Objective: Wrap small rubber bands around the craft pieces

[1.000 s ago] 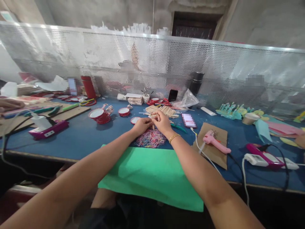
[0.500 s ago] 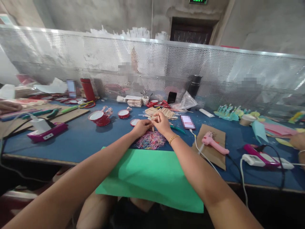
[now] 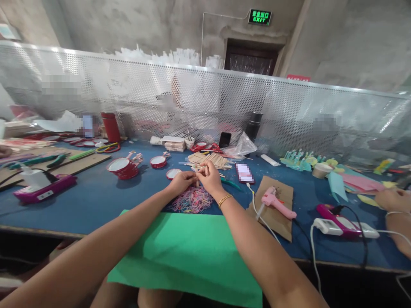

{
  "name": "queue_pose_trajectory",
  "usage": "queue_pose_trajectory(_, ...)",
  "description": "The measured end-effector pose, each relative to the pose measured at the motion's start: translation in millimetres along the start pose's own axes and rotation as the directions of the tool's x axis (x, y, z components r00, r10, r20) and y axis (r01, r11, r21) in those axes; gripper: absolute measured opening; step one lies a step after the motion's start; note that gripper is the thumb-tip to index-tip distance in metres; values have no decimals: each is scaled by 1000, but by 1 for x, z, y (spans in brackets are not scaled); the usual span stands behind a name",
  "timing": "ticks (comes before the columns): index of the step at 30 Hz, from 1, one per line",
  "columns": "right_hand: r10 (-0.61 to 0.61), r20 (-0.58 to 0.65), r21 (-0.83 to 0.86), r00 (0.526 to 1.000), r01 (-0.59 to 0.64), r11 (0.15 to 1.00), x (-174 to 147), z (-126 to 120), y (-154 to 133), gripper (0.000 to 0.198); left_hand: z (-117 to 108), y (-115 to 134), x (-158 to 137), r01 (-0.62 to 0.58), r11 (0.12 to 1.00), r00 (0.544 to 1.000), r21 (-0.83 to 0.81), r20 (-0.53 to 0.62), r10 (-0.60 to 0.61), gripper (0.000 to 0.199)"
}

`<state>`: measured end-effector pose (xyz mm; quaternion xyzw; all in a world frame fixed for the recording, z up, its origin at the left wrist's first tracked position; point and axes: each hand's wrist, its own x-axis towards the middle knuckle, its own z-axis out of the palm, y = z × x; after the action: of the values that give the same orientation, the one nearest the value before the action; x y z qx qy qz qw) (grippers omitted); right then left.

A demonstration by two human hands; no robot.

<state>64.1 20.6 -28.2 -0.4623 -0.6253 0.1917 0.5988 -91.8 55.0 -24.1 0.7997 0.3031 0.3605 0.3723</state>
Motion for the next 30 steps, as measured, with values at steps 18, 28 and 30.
queue_pose_trajectory(18, 108, -178, 307, 978, -49, 950, 4, -29, -29, 38, 7, 6, -1, 137, 987, 990, -80, -28, -139, 36)
queue_pose_trajectory(28, 125, -56, 337, 991, -100, 936, -4, -18, -26, 18, 7, 4, -2, 77, 994, 996, -80, -40, -81, 41)
queue_pose_trajectory(30, 115, -66, 313, 991, -88, 946, -4, -20, -25, 16, 7, 5, -3, 77, 996, 996, -51, -44, -80, 40)
